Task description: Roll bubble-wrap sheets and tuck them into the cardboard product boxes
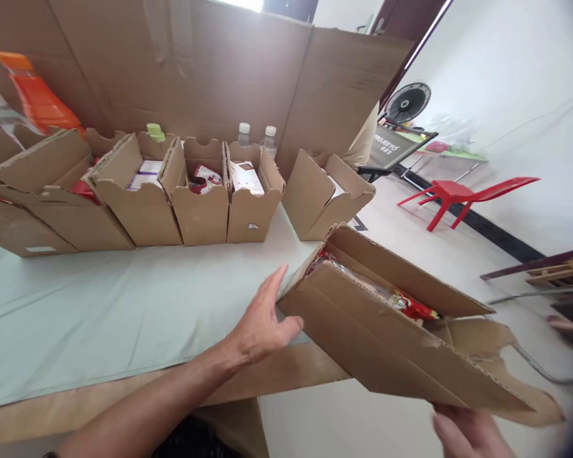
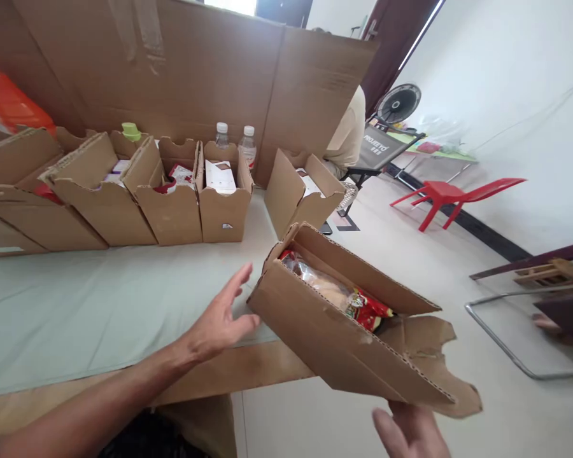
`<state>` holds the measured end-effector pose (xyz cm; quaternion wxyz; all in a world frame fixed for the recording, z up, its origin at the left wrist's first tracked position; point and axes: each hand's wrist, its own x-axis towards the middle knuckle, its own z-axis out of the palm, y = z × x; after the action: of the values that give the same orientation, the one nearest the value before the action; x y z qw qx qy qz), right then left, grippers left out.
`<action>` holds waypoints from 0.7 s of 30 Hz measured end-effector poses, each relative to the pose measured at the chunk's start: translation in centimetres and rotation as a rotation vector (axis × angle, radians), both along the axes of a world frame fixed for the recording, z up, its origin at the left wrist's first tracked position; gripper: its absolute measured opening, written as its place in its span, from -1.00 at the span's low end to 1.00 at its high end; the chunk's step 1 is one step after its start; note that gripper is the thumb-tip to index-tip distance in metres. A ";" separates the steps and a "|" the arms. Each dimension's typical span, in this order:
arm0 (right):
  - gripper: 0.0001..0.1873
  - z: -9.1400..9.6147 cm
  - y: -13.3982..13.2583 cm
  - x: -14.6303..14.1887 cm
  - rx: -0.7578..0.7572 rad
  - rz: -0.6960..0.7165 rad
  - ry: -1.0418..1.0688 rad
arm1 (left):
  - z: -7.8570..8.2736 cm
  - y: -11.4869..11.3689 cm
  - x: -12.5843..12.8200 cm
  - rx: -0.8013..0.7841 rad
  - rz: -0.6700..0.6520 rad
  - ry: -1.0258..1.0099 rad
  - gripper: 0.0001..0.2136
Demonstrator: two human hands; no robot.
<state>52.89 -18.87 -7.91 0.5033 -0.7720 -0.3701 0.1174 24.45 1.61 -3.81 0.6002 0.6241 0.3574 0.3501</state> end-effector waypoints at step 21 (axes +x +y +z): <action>-0.52 1.5 24.6 -18.1 0.127 0.885 -0.055 | -4.8 0.1 -17.9 0.216 0.818 0.057 -0.24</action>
<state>34.81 5.71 -6.44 0.4409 -0.5096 -0.6847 0.2777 6.55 1.75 -8.64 0.3328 0.4995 0.5535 0.5773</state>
